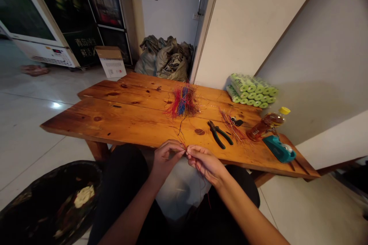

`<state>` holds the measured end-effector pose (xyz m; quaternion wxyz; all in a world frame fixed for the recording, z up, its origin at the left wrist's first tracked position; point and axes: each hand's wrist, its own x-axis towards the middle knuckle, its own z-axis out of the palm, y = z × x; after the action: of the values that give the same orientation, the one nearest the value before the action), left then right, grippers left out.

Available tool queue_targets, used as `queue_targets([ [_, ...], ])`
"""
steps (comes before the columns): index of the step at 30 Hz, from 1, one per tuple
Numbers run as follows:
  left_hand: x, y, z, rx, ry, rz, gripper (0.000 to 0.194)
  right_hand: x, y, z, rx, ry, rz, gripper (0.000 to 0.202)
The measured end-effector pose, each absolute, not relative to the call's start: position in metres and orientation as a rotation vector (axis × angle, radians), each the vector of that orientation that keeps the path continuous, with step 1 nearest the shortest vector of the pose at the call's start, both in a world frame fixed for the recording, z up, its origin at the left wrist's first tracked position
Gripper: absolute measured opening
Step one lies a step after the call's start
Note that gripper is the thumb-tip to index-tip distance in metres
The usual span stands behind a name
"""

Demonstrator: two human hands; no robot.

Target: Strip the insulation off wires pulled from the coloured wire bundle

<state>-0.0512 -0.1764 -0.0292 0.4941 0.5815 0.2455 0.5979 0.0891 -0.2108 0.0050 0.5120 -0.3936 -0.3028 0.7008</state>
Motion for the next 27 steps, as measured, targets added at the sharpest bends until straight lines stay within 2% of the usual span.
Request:
queue_targets([
  [5, -0.054, -0.18, -0.029, 1.628, 0.73, 1.508, 0.01, 0.086, -0.212, 0.004, -0.927, -0.662, 1.701, 0.017],
  [12, -0.058, -0.172, -0.031, 1.686, 0.816, 1.48, 0.004, 0.082, -0.214, 0.006, -1.031, -0.821, 1.535, 0.016],
  [17, -0.054, -0.167, -0.034, 1.356, 0.642, 1.451, 0.016, 0.088, -0.213, 0.009, -1.105, -1.059, 1.402, 0.018],
  [21, -0.051, -0.169, -0.034, 0.942, 0.497, 1.18, 0.03, 0.089, -0.211, 0.011, -1.155, -1.187, 1.35, 0.021],
  [24, -0.052, -0.168, -0.038, 0.827, 0.423, 0.941, 0.024, 0.088, -0.211, 0.011, -1.175, -1.242, 1.351, 0.023],
  [27, -0.055, -0.166, -0.044, 0.739, 0.333, 0.847, 0.019, 0.087, -0.212, 0.01, -1.177, -1.291, 1.347, 0.021],
])
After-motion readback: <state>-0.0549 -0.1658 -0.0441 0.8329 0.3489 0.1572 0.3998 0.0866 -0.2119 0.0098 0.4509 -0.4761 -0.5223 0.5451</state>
